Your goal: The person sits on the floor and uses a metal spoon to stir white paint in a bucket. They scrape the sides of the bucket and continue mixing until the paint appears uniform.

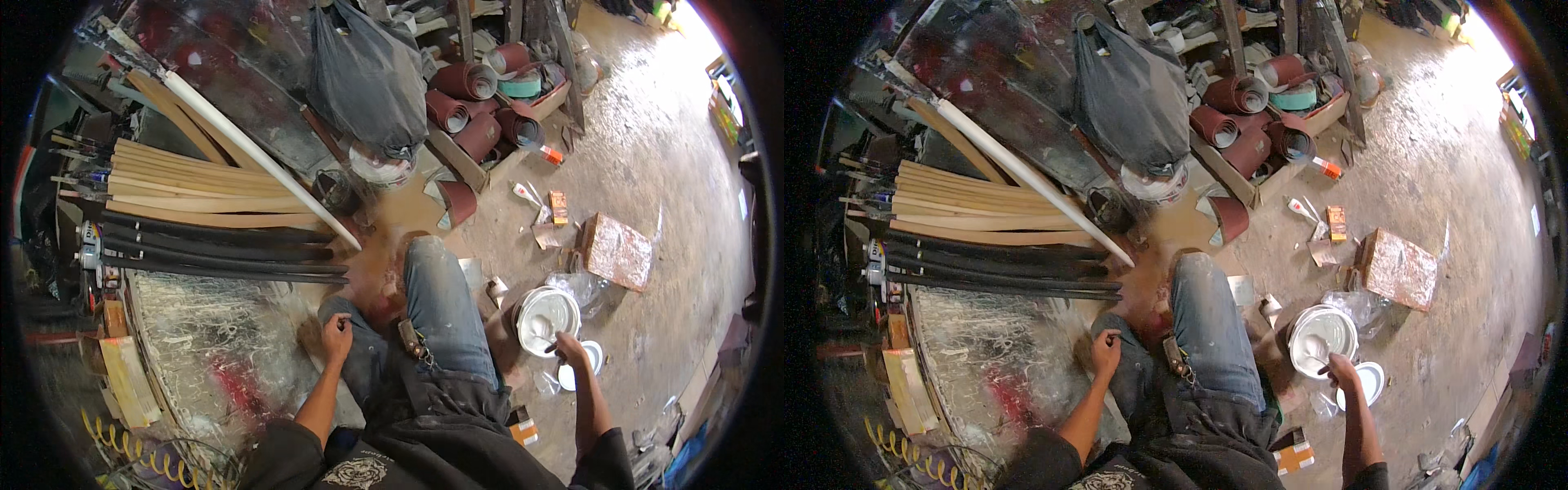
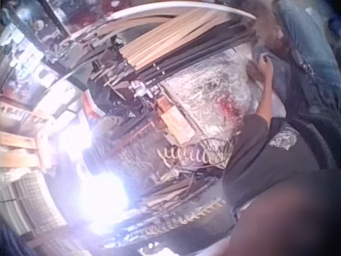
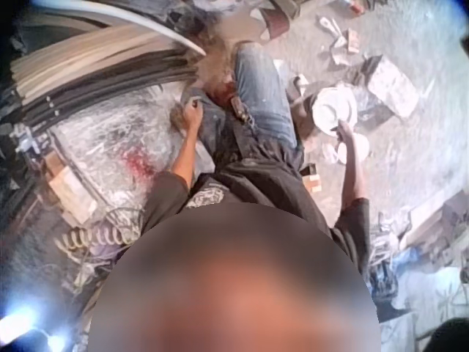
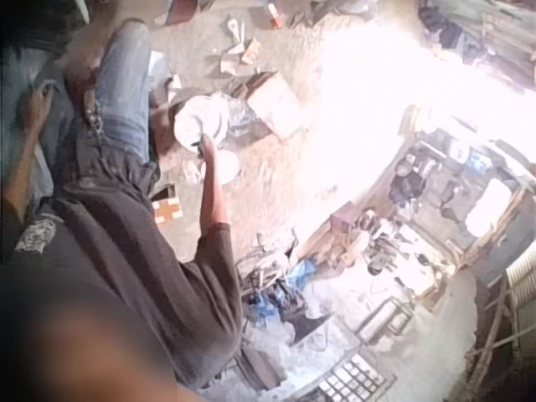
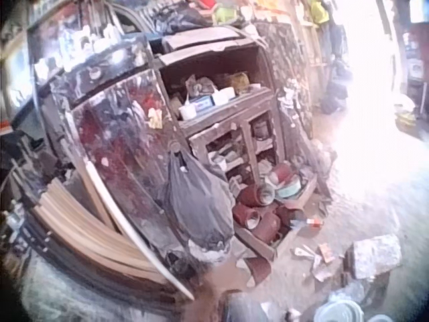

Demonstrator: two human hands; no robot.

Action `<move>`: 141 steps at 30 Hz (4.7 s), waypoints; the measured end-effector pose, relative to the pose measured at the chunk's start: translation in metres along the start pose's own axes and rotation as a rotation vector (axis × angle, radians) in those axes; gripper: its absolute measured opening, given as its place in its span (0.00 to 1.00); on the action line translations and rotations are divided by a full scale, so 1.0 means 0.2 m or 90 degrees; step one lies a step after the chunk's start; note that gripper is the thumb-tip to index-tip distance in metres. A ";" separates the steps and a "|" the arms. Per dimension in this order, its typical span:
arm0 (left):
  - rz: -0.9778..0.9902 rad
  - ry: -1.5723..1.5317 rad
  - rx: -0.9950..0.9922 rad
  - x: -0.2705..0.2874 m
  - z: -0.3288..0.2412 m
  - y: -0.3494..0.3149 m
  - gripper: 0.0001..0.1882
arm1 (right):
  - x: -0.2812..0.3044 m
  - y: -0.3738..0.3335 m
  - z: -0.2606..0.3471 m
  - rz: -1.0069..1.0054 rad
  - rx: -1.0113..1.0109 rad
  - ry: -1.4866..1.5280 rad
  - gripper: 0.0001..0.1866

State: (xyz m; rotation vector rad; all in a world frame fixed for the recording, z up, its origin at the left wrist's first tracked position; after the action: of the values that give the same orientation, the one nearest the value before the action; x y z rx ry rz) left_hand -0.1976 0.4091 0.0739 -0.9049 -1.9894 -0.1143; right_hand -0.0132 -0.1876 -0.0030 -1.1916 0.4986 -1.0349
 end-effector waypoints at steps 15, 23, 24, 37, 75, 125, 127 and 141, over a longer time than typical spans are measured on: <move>0.050 0.034 -0.040 -0.08 0.07 0.06 0.09 | 0.00 -0.23 0.14 -0.432 0.258 -0.180 0.15; 0.047 0.040 -0.085 -0.05 -0.01 0.03 0.09 | -0.18 -0.13 0.28 -0.058 0.413 -0.795 0.07; 0.038 0.035 -0.074 -0.05 -0.03 0.03 0.09 | -0.04 -0.14 0.27 -0.139 0.288 -0.698 0.06; 0.058 -0.050 -0.099 -0.06 -0.01 0.04 0.09 | 0.04 -0.04 0.44 -0.095 0.354 -0.794 0.11; -0.245 -0.482 0.253 0.25 0.26 -0.35 0.16 | 0.15 -0.01 0.26 -0.325 0.199 -0.330 0.15; -0.222 -0.368 0.197 0.10 0.30 -0.38 0.15 | 0.15 0.03 0.12 0.111 0.040 -0.681 0.10; -0.219 -0.364 0.206 0.10 0.31 -0.37 0.15 | 0.19 0.00 -0.06 0.095 -0.282 0.038 0.14; -0.209 -0.282 0.229 0.07 0.20 -0.34 0.15 | 0.37 0.12 0.04 -0.201 0.093 -0.286 0.09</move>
State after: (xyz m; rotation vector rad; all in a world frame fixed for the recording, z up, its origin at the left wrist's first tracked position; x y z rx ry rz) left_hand -0.2733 0.3842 0.0796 -0.3855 -2.4533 0.2763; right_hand 0.0384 -0.2468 -0.0077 -1.3476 -0.1185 -1.0063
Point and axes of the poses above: each hand's wrist, its own y-axis towards the middle knuckle, its own x-axis out of the back of the hand, z = x × y, the point moved 6 cm from there along y, towards the middle knuckle, and after that the axes turned 2 degrees about z, right-handed, at the moved point
